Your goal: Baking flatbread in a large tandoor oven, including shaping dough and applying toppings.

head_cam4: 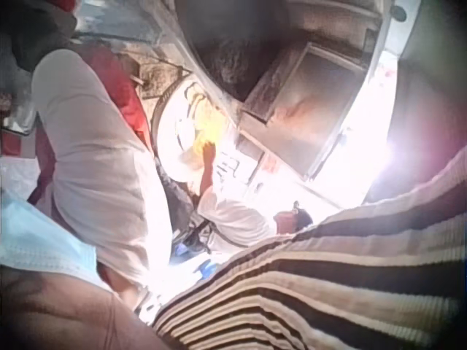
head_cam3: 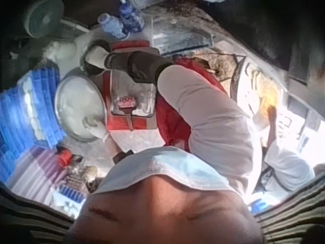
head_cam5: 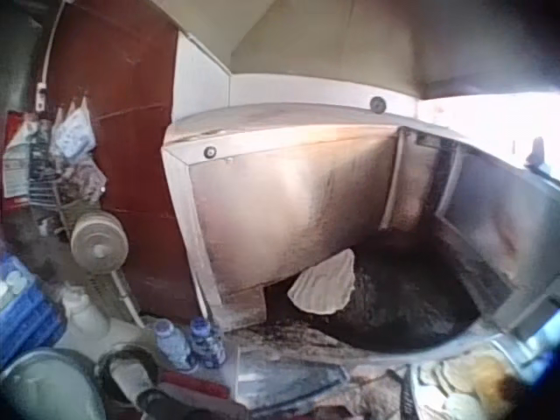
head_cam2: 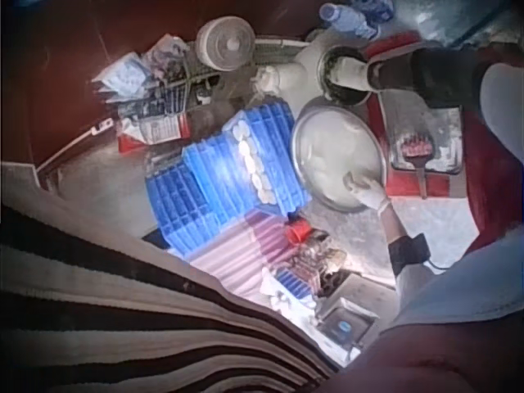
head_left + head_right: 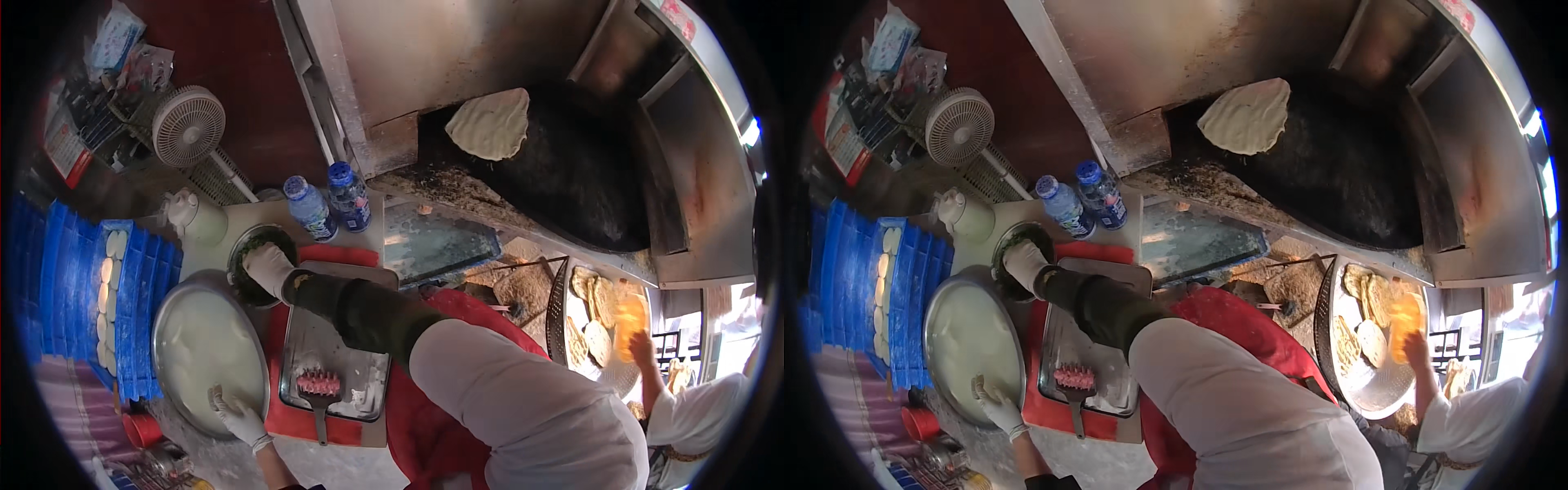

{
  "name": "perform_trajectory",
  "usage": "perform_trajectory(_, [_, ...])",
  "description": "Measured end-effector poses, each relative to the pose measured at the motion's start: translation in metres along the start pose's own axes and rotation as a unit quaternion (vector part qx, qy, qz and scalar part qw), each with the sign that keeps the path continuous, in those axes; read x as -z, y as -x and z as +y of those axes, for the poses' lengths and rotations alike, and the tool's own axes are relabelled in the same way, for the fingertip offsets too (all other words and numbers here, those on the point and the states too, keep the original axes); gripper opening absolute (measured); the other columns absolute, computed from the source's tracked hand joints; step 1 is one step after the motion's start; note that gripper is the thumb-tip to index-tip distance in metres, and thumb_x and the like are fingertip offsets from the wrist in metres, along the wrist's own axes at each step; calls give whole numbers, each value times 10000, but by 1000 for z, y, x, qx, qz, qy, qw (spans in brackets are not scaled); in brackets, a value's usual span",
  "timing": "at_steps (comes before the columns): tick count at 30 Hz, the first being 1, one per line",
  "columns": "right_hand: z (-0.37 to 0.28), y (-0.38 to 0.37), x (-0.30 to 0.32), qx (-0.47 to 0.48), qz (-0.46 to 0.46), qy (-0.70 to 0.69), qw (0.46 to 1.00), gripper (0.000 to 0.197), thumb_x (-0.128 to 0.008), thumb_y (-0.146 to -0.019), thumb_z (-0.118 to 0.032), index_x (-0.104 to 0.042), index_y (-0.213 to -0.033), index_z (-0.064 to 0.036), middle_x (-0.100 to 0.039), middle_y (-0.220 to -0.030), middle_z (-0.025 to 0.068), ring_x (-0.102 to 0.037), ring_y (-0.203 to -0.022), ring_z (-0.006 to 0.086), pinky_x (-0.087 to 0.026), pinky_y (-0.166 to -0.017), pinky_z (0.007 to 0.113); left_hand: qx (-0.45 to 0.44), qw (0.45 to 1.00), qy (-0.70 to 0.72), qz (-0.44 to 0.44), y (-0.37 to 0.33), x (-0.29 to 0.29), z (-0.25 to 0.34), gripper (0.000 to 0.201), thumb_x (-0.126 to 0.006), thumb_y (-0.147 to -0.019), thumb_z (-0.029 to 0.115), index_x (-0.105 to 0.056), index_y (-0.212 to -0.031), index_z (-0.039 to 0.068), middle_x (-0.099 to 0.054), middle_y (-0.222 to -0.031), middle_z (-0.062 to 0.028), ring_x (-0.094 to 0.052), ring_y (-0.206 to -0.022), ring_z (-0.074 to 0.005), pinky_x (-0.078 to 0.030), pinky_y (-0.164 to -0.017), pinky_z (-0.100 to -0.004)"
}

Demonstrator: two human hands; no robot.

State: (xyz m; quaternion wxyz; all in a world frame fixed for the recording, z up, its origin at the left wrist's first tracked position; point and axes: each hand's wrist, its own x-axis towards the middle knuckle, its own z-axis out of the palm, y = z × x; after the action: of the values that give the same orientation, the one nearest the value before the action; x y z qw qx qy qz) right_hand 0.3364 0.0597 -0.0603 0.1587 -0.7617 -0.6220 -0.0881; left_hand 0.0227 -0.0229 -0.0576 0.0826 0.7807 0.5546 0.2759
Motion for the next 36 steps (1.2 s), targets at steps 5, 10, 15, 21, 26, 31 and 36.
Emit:
perform_trajectory(5, [5, 6, 0, -14, -20, -16, 1000, 123, -566, -736, -95, -685, -769, -88, -668, -773, 75, -661, -757, 246, -507, -595, 371, 29, 1000, -1, -5, 0, 4, 11, 421, -449, -846, -27, -434, -1267, -17, -453, -1298, -153, -419, -1243, -284, -327, -1039, -377])
perform_trajectory(10, [75, 52, 91, -59, 33, -600, 797, 129, -606, -760, -64, -684, -862, -58, -650, -842, 93, -637, -746, 240, -511, -671, 348, 41, 999, 10, 11, 2, 3, -8, 387, -425, -880, 13, -442, -1264, -29, -472, -1288, -163, -472, -1192, -293, -359, -1013, -378])
perform_trajectory(15, [256, 140, 184, -98, 224, -286, 927, 223, -537, -806, 34, -640, -998, -16, -644, -983, 108, -610, -836, 209, -488, -759, 293, 26, 999, -21, 9, -2, 0, -14, 373, -437, -887, 33, -454, -1253, -35, -473, -1284, -173, -470, -1193, -299, -363, -1010, -380])
perform_trajectory(21, [401, 152, 211, -182, 161, -27, 970, 183, -630, -736, -105, -652, -916, -81, -627, -888, 168, -613, -827, 328, -492, -729, 394, 58, 995, -75, 11, -4, 2, -23, 393, -485, -834, 1, -475, -1226, -35, -494, -1246, -181, -467, -1178, -316, -359, -1010, -387])
perform_trajectory(26, [540, 128, 200, -360, 200, 148, 899, 243, -626, -752, -204, -610, -966, -90, -647, -880, 79, -644, -816, 240, -510, -726, 396, 46, 995, -83, 22, -3, -15, -19, 379, -487, -780, -5, -500, -1158, -17, -531, -1167, -179, -483, -1123, -328, -366, -970, -407])
perform_trajectory(31, [422, 118, 180, -115, -28, 138, 983, 337, -582, -758, -212, -581, -1072, -91, -631, -985, 104, -636, -815, 287, -503, -736, 409, 6, 991, -126, 32, 3, 2, -18, 386, -483, -804, 16, -476, -1188, -19, -527, -1166, -189, -475, -1139, -333, -354, -987, -406])
perform_trajectory(36, [436, 152, 201, -189, -19, 154, 970, 186, -570, -699, -129, -655, -847, -56, -631, -712, 148, -630, -646, 325, -502, -574, 448, -138, 986, -87, -14, 59, 20, 85, 446, -469, -823, 17, -425, -1264, -29, -493, -1245, -180, -445, -1195, -323, -317, -1032, -392])
